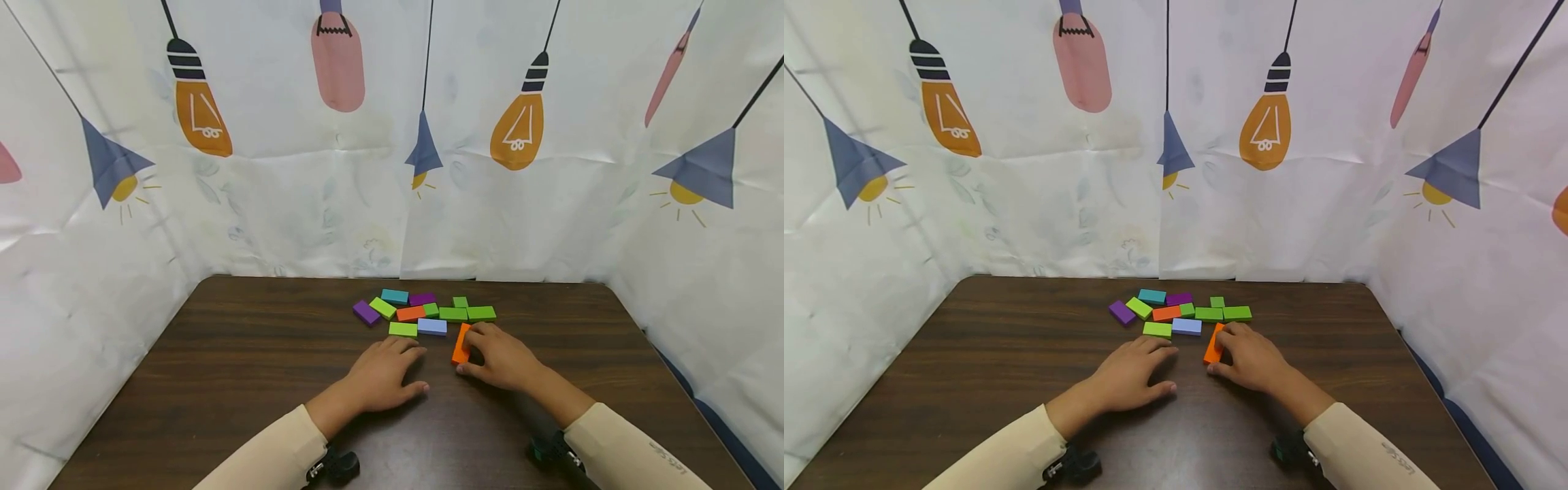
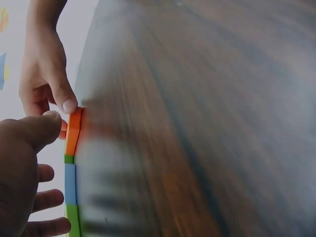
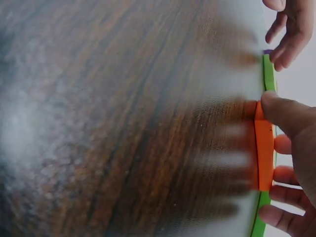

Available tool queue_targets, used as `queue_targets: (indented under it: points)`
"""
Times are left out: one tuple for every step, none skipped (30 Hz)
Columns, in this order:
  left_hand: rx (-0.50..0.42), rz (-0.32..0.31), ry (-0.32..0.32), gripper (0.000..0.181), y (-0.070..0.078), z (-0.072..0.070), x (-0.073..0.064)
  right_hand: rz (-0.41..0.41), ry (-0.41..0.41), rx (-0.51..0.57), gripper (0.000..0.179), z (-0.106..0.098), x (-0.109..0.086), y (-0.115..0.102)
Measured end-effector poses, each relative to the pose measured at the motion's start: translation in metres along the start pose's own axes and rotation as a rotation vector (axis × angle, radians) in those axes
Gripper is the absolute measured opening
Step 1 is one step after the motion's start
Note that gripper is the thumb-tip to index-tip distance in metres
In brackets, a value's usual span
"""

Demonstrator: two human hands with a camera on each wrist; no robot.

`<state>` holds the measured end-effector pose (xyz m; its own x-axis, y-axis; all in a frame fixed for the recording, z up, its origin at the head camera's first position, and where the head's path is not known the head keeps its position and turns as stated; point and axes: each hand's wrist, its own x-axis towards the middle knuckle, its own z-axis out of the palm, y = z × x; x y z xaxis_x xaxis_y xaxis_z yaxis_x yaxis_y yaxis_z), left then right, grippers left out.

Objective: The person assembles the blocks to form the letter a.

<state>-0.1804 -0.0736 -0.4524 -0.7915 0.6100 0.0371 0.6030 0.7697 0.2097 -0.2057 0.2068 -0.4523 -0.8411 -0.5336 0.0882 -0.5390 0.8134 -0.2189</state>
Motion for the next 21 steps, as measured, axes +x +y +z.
queue_targets:
  points:
    - [0.001, 0.006, 0.003, 0.065, 0.001, 0.000, 0.002, -0.015, 0.002, 0.002, 0.034, 0.000, 0.000, 0.001]
    - [0.002, 0.011, 0.003, 0.063, 0.003, 0.001, 0.004, -0.028, 0.002, 0.002, 0.032, 0.000, 0.001, 0.001]
    - [0.003, 0.016, 0.005, 0.061, 0.004, 0.001, 0.005, -0.042, 0.002, 0.006, 0.031, 0.000, 0.001, 0.002]
    - [0.005, 0.023, 0.008, 0.060, 0.005, 0.003, 0.007, -0.054, 0.000, 0.007, 0.030, 0.000, 0.001, 0.003]
    - [0.011, 0.032, 0.011, 0.058, 0.006, 0.004, 0.009, -0.065, -0.002, 0.011, 0.029, -0.001, 0.001, 0.003]
    - [0.016, 0.039, 0.014, 0.057, 0.007, 0.006, 0.011, -0.074, -0.006, 0.016, 0.028, -0.002, 0.000, 0.004]
    - [0.023, 0.047, 0.016, 0.056, 0.008, 0.007, 0.013, -0.084, -0.008, 0.021, 0.027, -0.003, 0.000, 0.005]
    - [0.028, 0.055, 0.017, 0.055, 0.008, 0.009, 0.014, -0.092, -0.012, 0.026, 0.026, -0.004, 0.000, 0.005]
    - [0.034, 0.063, 0.018, 0.055, 0.009, 0.010, 0.016, -0.103, -0.015, 0.029, 0.026, -0.005, 0.000, 0.006]
    - [0.037, 0.074, 0.021, 0.055, 0.010, 0.012, 0.017, -0.112, -0.018, 0.031, 0.025, -0.006, -0.001, 0.007]
    - [0.040, 0.082, 0.022, 0.055, 0.012, 0.012, 0.018, -0.118, -0.021, 0.035, 0.025, -0.007, -0.001, 0.007]
    - [0.038, 0.087, 0.019, 0.056, 0.013, 0.013, 0.020, -0.125, -0.024, 0.038, 0.024, -0.007, -0.001, 0.008]
    - [0.036, 0.091, 0.014, 0.057, 0.015, 0.013, 0.021, -0.130, -0.028, 0.039, 0.024, -0.008, -0.002, 0.009]
    - [0.033, 0.095, 0.008, 0.058, 0.017, 0.013, 0.022, -0.133, -0.032, 0.040, 0.024, -0.009, -0.002, 0.010]
    - [0.028, 0.097, 0.001, 0.059, 0.018, 0.013, 0.024, -0.135, -0.036, 0.042, 0.024, -0.009, -0.002, 0.010]
    - [0.022, 0.099, -0.009, 0.060, 0.020, 0.012, 0.026, -0.135, -0.040, 0.045, 0.024, -0.009, -0.002, 0.011]
    - [0.021, 0.101, -0.022, 0.061, 0.021, 0.011, 0.028, -0.136, -0.042, 0.048, 0.024, -0.009, -0.003, 0.011]
    - [0.018, 0.103, -0.034, 0.062, 0.022, 0.011, 0.030, -0.138, -0.042, 0.049, 0.024, -0.010, -0.003, 0.012]
    - [0.021, 0.109, -0.043, 0.062, 0.023, 0.010, 0.032, -0.137, -0.041, 0.050, 0.025, -0.009, -0.003, 0.012]
    - [0.027, 0.115, -0.052, 0.063, 0.024, 0.011, 0.033, -0.142, -0.035, 0.050, 0.025, -0.009, -0.003, 0.012]
    - [0.035, 0.119, -0.065, 0.064, 0.025, 0.011, 0.035, -0.142, -0.034, 0.050, 0.025, -0.009, -0.003, 0.012]
